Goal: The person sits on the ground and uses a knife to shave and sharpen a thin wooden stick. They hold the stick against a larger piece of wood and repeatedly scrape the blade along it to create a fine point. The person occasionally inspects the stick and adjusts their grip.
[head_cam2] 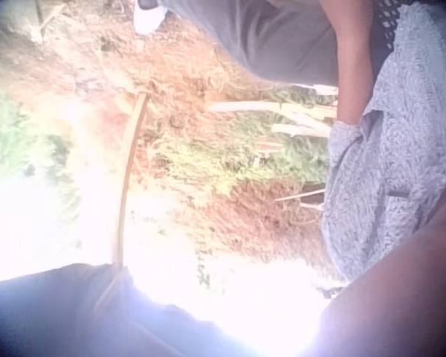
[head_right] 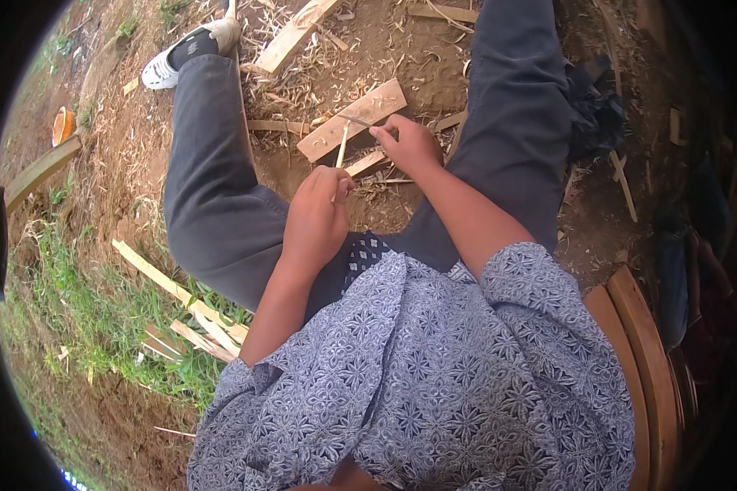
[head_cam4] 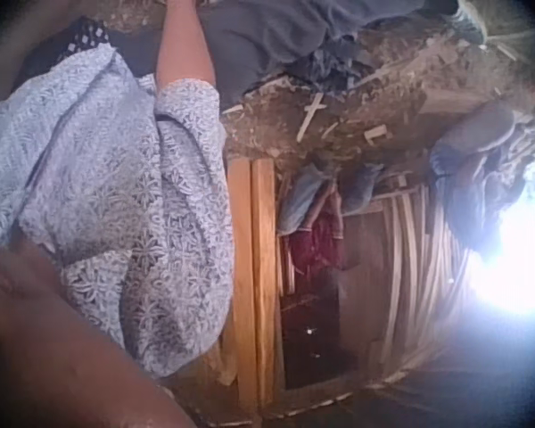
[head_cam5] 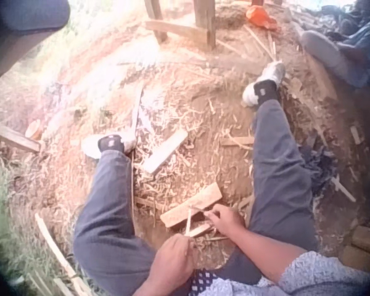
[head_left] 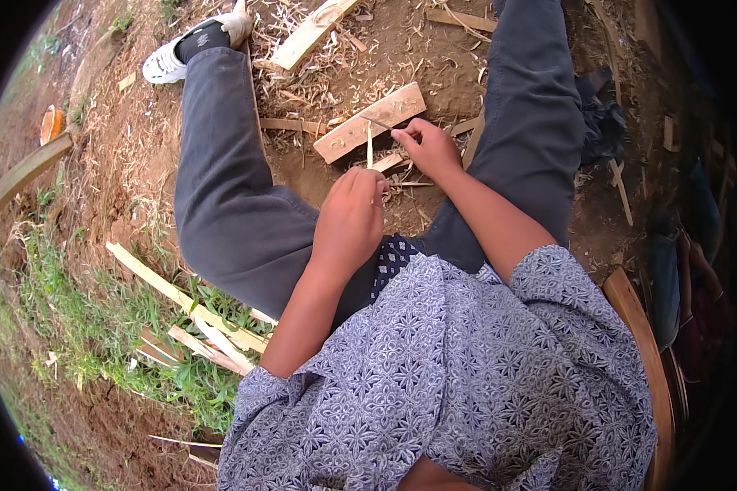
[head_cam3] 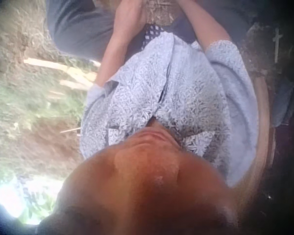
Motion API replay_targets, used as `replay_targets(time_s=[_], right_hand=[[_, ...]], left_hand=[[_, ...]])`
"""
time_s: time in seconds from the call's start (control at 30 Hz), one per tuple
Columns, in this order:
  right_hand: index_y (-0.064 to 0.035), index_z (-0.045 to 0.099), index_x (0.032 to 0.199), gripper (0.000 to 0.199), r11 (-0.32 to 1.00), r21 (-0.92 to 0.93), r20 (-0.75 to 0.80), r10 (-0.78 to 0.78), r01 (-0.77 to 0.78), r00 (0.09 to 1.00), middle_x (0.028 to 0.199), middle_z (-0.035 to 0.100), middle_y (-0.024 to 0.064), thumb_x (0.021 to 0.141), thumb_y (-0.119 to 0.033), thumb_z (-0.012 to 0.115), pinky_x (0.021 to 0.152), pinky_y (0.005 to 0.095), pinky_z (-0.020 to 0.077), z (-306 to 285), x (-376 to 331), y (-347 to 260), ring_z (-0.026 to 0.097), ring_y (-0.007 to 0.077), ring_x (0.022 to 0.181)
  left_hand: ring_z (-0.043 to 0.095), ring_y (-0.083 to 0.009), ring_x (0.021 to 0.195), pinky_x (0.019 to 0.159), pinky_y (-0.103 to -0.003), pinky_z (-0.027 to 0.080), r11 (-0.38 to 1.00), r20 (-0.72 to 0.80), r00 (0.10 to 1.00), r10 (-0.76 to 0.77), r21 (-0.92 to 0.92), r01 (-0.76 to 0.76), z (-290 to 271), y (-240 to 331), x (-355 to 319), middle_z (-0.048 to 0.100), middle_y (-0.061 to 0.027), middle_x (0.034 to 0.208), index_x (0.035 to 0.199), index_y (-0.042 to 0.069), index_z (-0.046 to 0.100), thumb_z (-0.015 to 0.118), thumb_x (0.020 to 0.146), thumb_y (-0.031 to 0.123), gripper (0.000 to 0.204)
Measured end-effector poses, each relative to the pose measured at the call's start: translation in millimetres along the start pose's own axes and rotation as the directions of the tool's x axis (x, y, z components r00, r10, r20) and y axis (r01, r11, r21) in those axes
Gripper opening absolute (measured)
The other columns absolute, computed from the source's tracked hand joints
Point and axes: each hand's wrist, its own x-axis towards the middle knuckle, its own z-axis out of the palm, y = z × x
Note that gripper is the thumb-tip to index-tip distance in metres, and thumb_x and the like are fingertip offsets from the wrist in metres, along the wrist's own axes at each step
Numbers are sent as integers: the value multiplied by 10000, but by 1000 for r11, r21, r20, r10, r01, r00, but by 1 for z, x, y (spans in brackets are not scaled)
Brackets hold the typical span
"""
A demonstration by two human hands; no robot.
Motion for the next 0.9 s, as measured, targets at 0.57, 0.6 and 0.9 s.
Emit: replay_targets(time_s=[0.57,0.6,0.9], right_hand=[[-133,771,1014,407,984,-151,99,106,-91,989,917,777,81,917,-528,769,737,419,549,-7,7,0,736,287,823],[-142,770,1027,410,986,-145,135,104,-84,985,930,777,79,936,-540,738,757,430,552,-11,9,4,735,299,847],[-95,777,1000,384,964,232,137,-167,132,976,880,761,104,909,-467,803,728,374,545,-9,-17,-19,725,227,809]], left_hand=[[612,-441,885,779,-501,484,999,14,999,45,-8,-45,1,2,6,604,-195,927,993,-1,570,574,1019,14,31],[614,-441,885,780,-499,485,999,9,1000,28,-17,-28,-1,3,8,605,-196,925,994,-4,571,568,1025,17,37],[626,-435,883,782,-492,488,999,-3,1000,16,-28,-16,-2,5,8,615,-199,916,1000,-15,581,548,1046,30,72]])
